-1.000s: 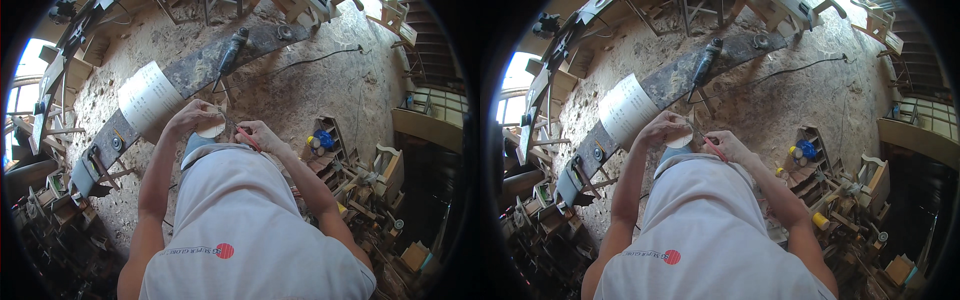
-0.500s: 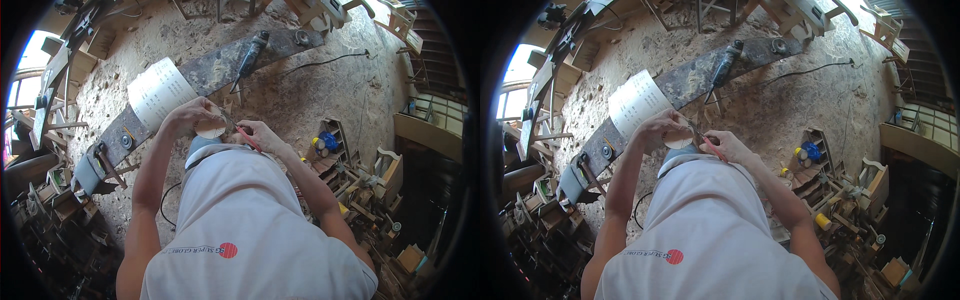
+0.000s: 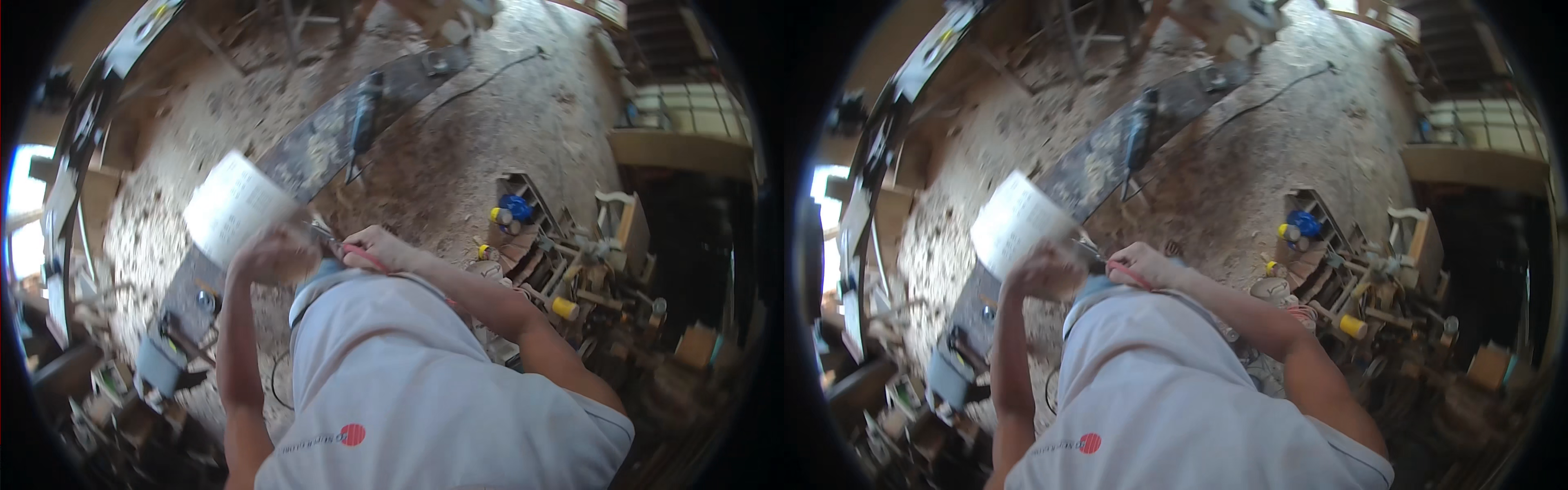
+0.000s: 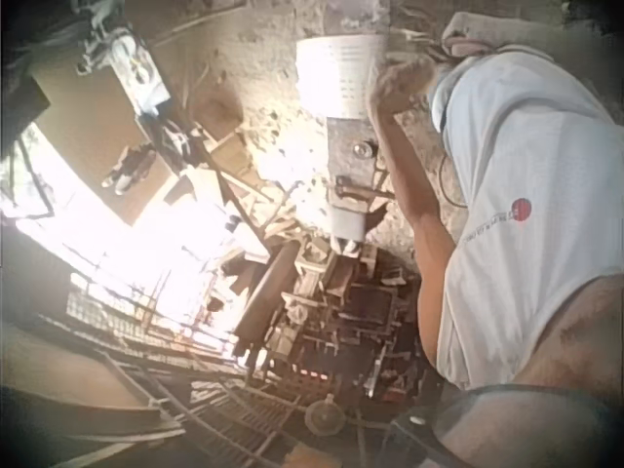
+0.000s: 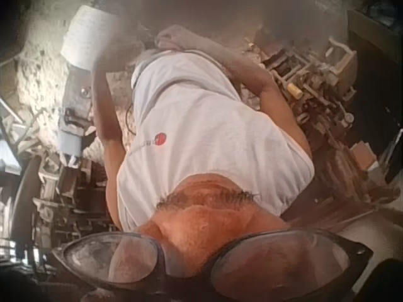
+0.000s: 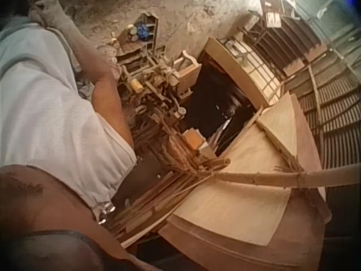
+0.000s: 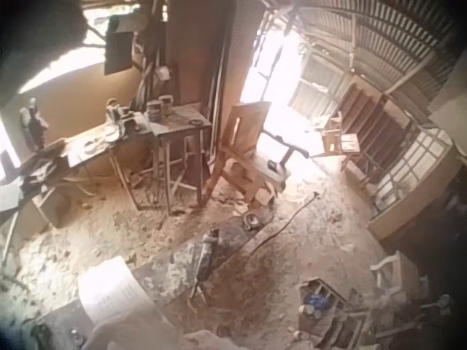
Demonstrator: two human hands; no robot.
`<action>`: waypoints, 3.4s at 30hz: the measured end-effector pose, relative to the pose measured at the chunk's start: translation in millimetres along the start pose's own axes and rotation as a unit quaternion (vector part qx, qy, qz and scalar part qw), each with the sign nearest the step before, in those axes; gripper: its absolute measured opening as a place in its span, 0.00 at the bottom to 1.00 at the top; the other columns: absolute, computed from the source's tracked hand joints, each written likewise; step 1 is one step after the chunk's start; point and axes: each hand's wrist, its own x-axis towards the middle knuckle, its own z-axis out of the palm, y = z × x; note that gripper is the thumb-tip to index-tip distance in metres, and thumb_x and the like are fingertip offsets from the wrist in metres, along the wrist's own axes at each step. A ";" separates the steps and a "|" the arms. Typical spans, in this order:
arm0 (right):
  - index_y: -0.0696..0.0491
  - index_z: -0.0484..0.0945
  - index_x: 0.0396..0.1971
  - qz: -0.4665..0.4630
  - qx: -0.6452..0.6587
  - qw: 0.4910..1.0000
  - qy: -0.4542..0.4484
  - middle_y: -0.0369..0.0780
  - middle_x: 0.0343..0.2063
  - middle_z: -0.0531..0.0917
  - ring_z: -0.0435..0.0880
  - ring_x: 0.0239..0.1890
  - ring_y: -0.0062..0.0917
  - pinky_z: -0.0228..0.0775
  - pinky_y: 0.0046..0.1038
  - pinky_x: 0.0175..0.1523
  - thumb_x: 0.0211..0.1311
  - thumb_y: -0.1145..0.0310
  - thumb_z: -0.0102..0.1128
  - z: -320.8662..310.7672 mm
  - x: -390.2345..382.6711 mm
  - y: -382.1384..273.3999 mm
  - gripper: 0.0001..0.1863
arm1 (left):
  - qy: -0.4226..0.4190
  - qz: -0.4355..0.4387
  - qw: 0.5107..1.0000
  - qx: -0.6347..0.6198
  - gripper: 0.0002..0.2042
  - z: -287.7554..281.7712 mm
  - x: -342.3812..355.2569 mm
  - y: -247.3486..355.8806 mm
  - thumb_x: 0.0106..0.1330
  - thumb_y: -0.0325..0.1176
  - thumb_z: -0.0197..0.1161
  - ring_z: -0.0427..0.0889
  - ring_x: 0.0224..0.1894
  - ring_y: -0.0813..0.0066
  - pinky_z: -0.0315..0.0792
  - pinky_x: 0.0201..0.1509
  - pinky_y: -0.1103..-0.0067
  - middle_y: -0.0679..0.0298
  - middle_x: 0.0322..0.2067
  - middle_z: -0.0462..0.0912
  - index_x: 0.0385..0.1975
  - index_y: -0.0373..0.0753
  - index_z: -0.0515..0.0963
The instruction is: Grinding/sanding wooden furniture and cutting out a paper template.
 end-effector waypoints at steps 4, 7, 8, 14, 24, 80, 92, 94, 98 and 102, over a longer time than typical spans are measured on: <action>0.55 0.86 0.43 0.076 0.146 0.986 0.015 0.36 0.28 0.88 0.87 0.33 0.23 0.78 0.29 0.40 0.68 0.58 0.71 -6.3 44.0 10.5 0.16 | -0.025 -0.004 0.999 -0.038 0.15 -10.2 -53.3 -15.7 0.66 0.40 0.76 0.86 0.41 0.80 0.79 0.44 0.76 0.64 0.36 0.92 0.41 0.32 0.91; 0.56 0.83 0.47 0.033 -0.330 0.937 0.113 0.47 0.31 0.90 0.91 0.35 0.38 0.81 0.39 0.43 0.74 0.49 0.61 7.9 119.4 27.5 0.22 | 0.209 0.034 0.969 -0.129 0.20 -12.1 -70.3 -41.6 0.71 0.44 0.70 0.86 0.47 0.73 0.81 0.45 0.74 0.60 0.45 0.89 0.51 0.32 0.87; 0.56 0.82 0.50 0.046 -0.408 0.905 0.114 0.50 0.33 0.90 0.92 0.38 0.42 0.82 0.42 0.45 0.75 0.48 0.57 14.3 150.7 35.9 0.24 | 0.300 0.038 0.944 -0.136 0.21 -13.3 -72.2 -49.3 0.72 0.45 0.69 0.86 0.48 0.71 0.81 0.45 0.74 0.59 0.47 0.88 0.53 0.32 0.86; 0.57 0.78 0.61 -0.059 -0.627 0.741 0.232 0.48 0.41 0.89 0.92 0.45 0.48 0.72 0.58 0.65 0.79 0.60 0.52 33.9 258.4 92.6 0.21 | 0.491 -0.006 0.830 -0.266 0.25 6.7 -71.0 -73.5 0.75 0.46 0.67 0.86 0.50 0.67 0.83 0.46 0.73 0.58 0.52 0.85 0.61 0.32 0.80; 0.58 0.82 0.59 -0.066 -0.246 0.952 0.170 0.49 0.51 0.87 0.88 0.54 0.38 0.79 0.38 0.60 0.74 0.60 0.60 -59.5 136.0 5.8 0.22 | 0.510 0.011 0.817 -0.268 0.23 65.2 45.6 -43.5 0.77 0.38 0.67 0.83 0.57 0.63 0.85 0.53 0.67 0.56 0.57 0.81 0.67 0.34 0.74; 0.57 0.84 0.50 0.049 -0.060 0.672 0.737 0.53 0.43 0.89 0.91 0.48 0.46 0.81 0.43 0.51 0.73 0.64 0.65 -472.0 -172.9 48.5 0.14 | -0.067 -0.145 0.917 -0.366 0.25 268.4 594.5 287.4 0.84 0.56 0.53 0.87 0.56 0.61 0.84 0.61 0.61 0.55 0.57 0.85 0.63 0.40 0.78; 0.55 0.86 0.48 -0.043 -0.194 0.543 0.816 0.44 0.46 0.86 0.87 0.50 0.40 0.81 0.37 0.54 0.67 0.75 0.68 -487.8 -321.9 53.4 0.11 | -0.235 -0.125 0.928 -0.259 0.21 394.1 656.8 325.8 0.86 0.45 0.48 0.84 0.61 0.59 0.85 0.60 0.50 0.55 0.60 0.81 0.69 0.39 0.73; 0.54 0.86 0.46 -0.024 -0.247 0.519 0.818 0.43 0.44 0.85 0.86 0.50 0.40 0.80 0.38 0.55 0.63 0.76 0.70 -487.4 -343.2 69.6 0.11 | -0.220 -0.124 0.935 -0.250 0.21 414.9 667.4 326.6 0.86 0.45 0.49 0.85 0.59 0.61 0.87 0.58 0.53 0.55 0.59 0.82 0.67 0.39 0.75; 0.52 0.86 0.46 -0.002 -0.150 0.550 0.822 0.42 0.48 0.85 0.85 0.54 0.35 0.77 0.34 0.61 0.58 0.79 0.71 -487.9 -375.1 112.6 0.15 | -0.003 -0.068 0.987 -0.144 0.17 380.9 680.4 309.4 0.85 0.43 0.53 0.88 0.46 0.64 0.90 0.44 0.61 0.57 0.51 0.84 0.59 0.39 0.81; 0.58 0.84 0.48 0.135 -0.092 0.623 0.765 0.49 0.44 0.88 0.88 0.50 0.43 0.79 0.40 0.58 0.68 0.73 0.68 -487.9 -422.9 179.7 0.11 | 0.311 -0.045 0.942 -0.115 0.15 249.9 676.2 267.5 0.82 0.42 0.58 0.89 0.39 0.65 0.89 0.34 0.64 0.61 0.42 0.86 0.59 0.40 0.82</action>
